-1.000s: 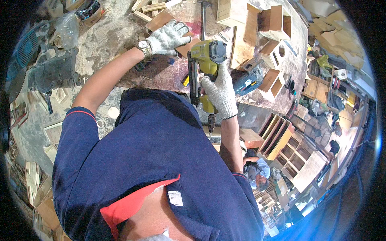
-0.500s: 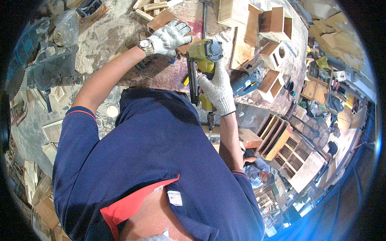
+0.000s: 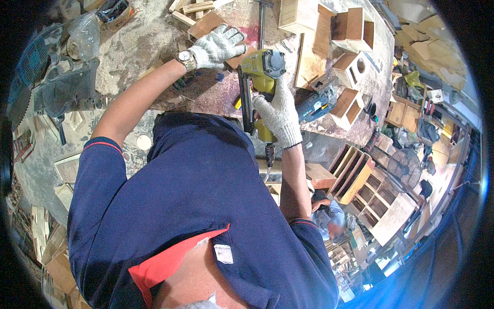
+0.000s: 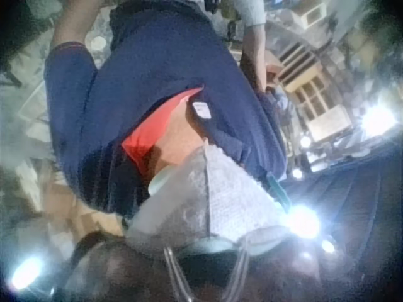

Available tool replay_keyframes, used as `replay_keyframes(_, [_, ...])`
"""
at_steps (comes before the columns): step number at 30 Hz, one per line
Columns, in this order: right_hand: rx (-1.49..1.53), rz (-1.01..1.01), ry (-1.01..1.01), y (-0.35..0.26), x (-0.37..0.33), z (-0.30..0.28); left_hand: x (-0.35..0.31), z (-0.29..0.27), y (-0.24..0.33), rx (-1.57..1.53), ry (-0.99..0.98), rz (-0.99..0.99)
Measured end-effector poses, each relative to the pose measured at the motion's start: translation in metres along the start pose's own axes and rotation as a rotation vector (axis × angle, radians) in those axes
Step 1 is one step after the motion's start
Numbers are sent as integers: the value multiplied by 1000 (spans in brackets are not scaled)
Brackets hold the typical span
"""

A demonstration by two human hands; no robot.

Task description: The person assembles small wooden boxes by aligning cut pieces and fastening them with a pneumatic nail gun. They repeatedly pick up pieces, position them into box frames, and drive nails to secure the joints.

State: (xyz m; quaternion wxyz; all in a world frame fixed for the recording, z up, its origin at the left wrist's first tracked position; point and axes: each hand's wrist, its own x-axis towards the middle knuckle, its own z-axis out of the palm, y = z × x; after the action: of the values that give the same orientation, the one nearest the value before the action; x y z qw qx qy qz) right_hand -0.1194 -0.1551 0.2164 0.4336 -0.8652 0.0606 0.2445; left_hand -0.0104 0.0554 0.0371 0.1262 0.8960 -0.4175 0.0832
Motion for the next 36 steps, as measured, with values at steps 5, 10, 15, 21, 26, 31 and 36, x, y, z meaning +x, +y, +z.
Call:
replay_keyframes(5, [-68, -4, 22, 10, 4, 1, -2, 7, -2, 43, 87, 34])
replay_keyframes(10, [-70, -146, 48, 11, 5, 1, 1, 13, -2, 70, 70, 6])
replay_keyframes(15, [-34, -52, 12, 9, 1, -3, 0, 4, 0, 17, -12, -5])
replay_keyframes(21, [-250, -73, 86, 16, 8, 6, 0, -5, 0, -42, -87, -13])
replay_keyframes(26, [97, -60, 177, 8, -21, -11, 1, -15, 0, -66, -117, -37])
replay_keyframes(31, [312, 14, 375, 1, -57, -35, 9, -14, 8, -303, 183, -351])
replay_keyframes(36, [297, -43, 418, -1, -64, -53, -14, 32, 57, -913, 406, -708])
